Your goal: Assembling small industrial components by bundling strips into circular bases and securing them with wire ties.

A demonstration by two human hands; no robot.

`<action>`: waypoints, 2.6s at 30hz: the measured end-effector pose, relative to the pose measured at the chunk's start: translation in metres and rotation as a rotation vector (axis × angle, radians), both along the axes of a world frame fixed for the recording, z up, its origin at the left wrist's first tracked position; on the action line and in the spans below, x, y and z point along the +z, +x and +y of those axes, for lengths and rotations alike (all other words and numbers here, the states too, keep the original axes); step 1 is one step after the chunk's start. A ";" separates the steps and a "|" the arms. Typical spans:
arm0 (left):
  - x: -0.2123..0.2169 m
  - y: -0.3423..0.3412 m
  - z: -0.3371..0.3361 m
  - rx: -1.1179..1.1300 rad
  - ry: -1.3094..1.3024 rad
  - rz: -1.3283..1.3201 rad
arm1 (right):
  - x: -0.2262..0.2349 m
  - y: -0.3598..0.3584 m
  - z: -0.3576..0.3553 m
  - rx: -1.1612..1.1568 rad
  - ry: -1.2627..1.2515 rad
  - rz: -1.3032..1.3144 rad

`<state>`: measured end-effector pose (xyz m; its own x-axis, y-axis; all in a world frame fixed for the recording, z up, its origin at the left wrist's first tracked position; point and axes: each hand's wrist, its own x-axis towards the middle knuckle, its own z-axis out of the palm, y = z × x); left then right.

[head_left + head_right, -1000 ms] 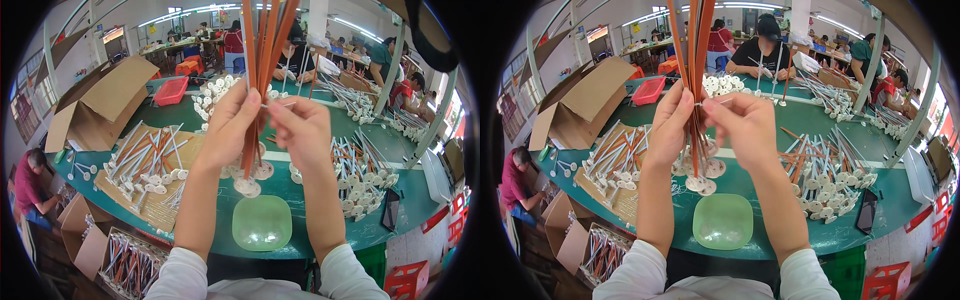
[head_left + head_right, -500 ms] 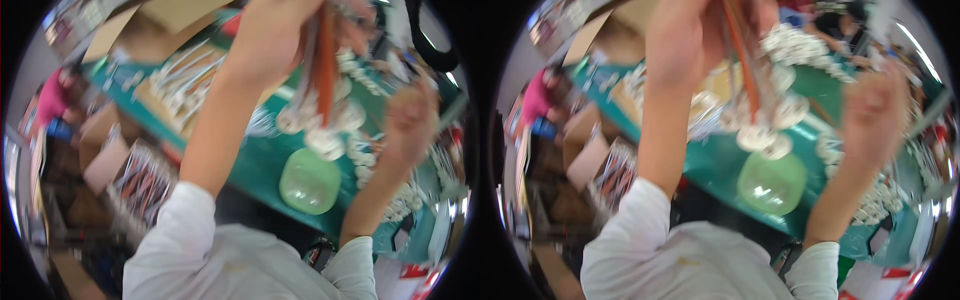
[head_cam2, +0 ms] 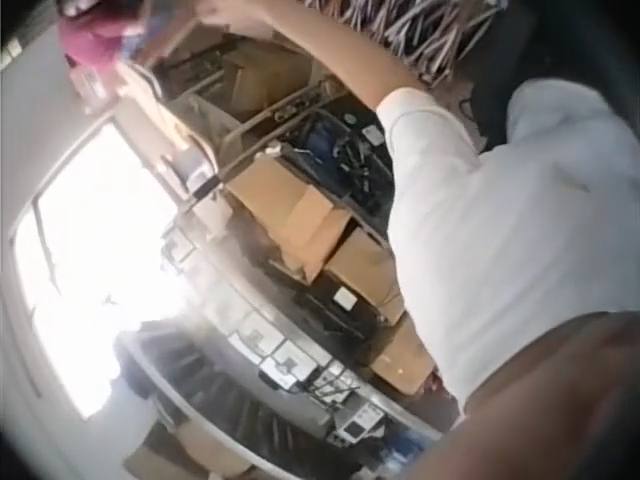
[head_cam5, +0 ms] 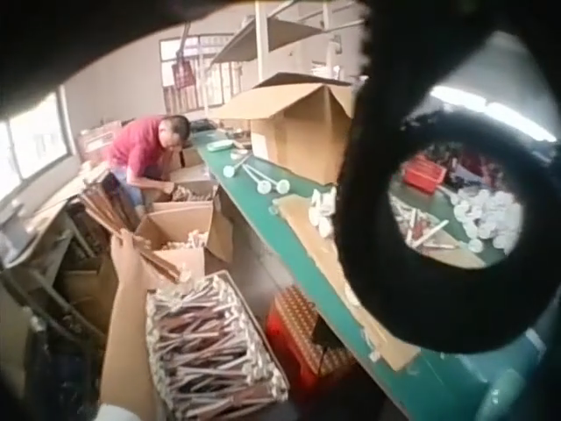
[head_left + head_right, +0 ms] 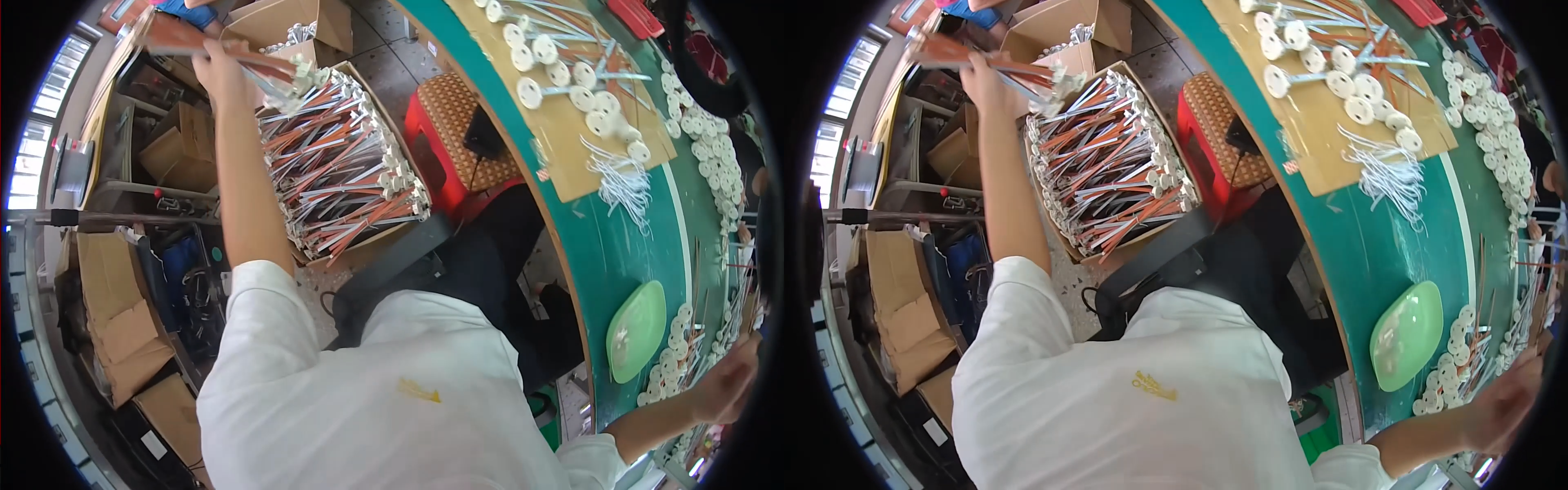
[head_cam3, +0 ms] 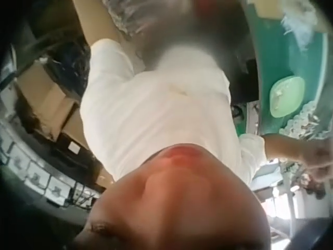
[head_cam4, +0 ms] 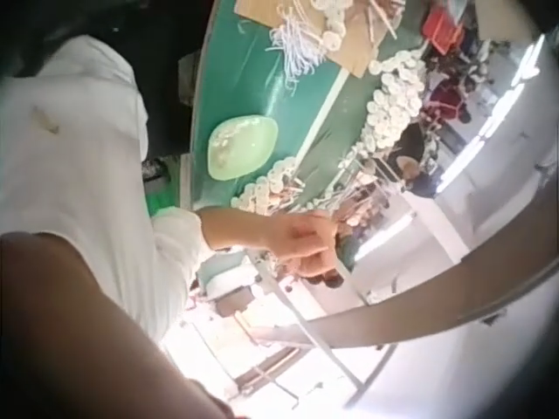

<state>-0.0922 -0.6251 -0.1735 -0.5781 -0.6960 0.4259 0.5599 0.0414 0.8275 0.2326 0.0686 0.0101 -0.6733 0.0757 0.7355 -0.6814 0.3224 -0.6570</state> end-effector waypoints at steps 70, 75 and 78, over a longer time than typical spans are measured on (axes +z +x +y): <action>0.009 -0.074 0.310 -0.029 -0.595 -0.111 | -0.026 -0.162 -0.124 -0.271 0.634 -0.695; 0.004 -0.072 0.314 0.073 -0.572 -0.164 | -0.083 -0.307 -0.091 -0.731 0.689 -0.920; 0.006 -0.069 0.311 0.054 -0.604 -0.200 | -0.096 -0.335 -0.120 -0.606 0.633 -0.972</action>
<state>-0.1616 -0.3138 -0.1672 -0.6577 -0.3978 0.6396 0.3808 0.5571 0.7380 -0.1020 -0.0517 -0.0861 -0.9270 0.3751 -0.0092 0.3443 0.8408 -0.4178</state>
